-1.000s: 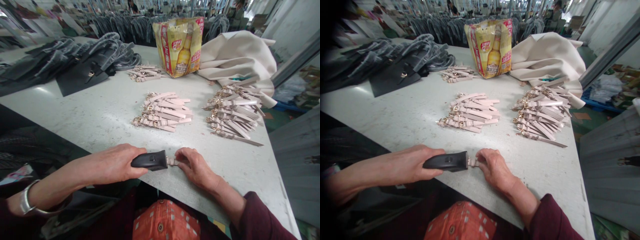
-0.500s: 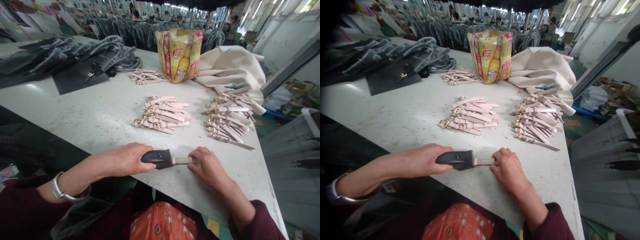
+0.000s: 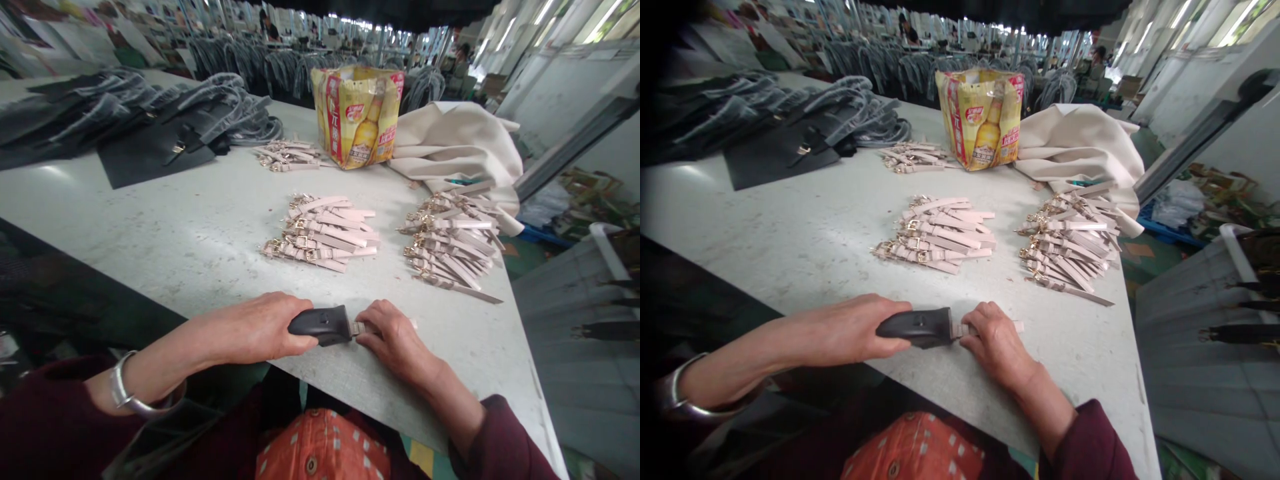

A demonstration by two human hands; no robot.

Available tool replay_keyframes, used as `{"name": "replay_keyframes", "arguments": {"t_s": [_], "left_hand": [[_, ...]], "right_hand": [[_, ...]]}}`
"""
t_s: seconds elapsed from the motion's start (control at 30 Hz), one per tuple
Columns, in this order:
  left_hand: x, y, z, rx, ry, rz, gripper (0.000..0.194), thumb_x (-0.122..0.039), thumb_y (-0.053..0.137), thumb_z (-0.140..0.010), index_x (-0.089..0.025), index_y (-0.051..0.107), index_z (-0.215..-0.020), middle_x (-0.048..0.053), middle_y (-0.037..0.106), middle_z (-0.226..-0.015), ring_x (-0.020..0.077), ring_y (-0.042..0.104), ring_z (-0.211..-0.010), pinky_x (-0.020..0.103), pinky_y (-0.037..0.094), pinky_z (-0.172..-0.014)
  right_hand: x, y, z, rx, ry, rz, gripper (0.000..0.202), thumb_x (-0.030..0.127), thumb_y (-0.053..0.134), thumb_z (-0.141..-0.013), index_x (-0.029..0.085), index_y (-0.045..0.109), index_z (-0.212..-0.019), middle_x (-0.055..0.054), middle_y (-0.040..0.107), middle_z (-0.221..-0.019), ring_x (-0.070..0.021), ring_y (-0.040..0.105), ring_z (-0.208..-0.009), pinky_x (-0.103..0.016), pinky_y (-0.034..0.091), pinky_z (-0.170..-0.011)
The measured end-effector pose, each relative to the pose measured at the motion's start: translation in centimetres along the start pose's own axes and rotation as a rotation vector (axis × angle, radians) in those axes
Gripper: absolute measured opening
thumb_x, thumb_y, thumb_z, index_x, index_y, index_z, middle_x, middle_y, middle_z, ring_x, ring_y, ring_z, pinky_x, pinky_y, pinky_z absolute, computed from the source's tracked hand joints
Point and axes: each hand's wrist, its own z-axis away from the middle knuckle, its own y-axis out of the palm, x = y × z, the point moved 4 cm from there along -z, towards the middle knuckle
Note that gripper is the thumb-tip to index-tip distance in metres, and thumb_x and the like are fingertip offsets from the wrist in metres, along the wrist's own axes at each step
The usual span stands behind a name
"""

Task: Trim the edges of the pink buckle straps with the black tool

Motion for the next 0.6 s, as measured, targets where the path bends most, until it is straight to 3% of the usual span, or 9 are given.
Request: {"name": "replay_keyframes", "arguments": {"t_s": [0.3,0.5,0.6], "left_hand": [[2.0,-0.3,1.1,0.003,-0.056,-0.029,0.025,-0.047,0.060,-0.090,-0.026,0.074,-0.096,0.002,0.081,-0.088,0.0230,0.073,-0.081,0.030,0.045,-0.071],[0.7,0.2,0.5,0.004,-0.037,-0.044,0.021,-0.044,0.062,-0.087,-0.027,0.074,-0.092,0.002,0.081,-0.088,0.0245,0.074,-0.082,0.031,0.046,-0.071],[1.3,1.0,-0.2,-0.060,-0.027,-0.035,0.023,-0.047,0.061,-0.089,-0.028,0.073,-0.090,0.000,0.081,-0.085,0.0238,0.075,-0.081,0.030,0.048,-0.070]], "right_hand": [[-0.2,0.4,0.0,-0.025,-0.007,-0.065,0.019,0.010,0.080,-0.091,0.021,0.073,-0.104,-0.005,0.068,-0.098,-0.0224,0.064,-0.096,-0.034,0.051,-0.085],[-0.4,0.6,-0.2,-0.045,0.000,-0.050,0.019,0.015,0.084,-0.090,0.022,0.074,-0.104,-0.004,0.069,-0.098,-0.0221,0.065,-0.097,-0.033,0.050,-0.085],[-0.4,1.0,-0.4,-0.044,0.008,-0.030,0.020,0.020,0.087,-0.089,0.022,0.075,-0.104,-0.004,0.070,-0.099,-0.0222,0.066,-0.098,-0.032,0.051,-0.086]]}}
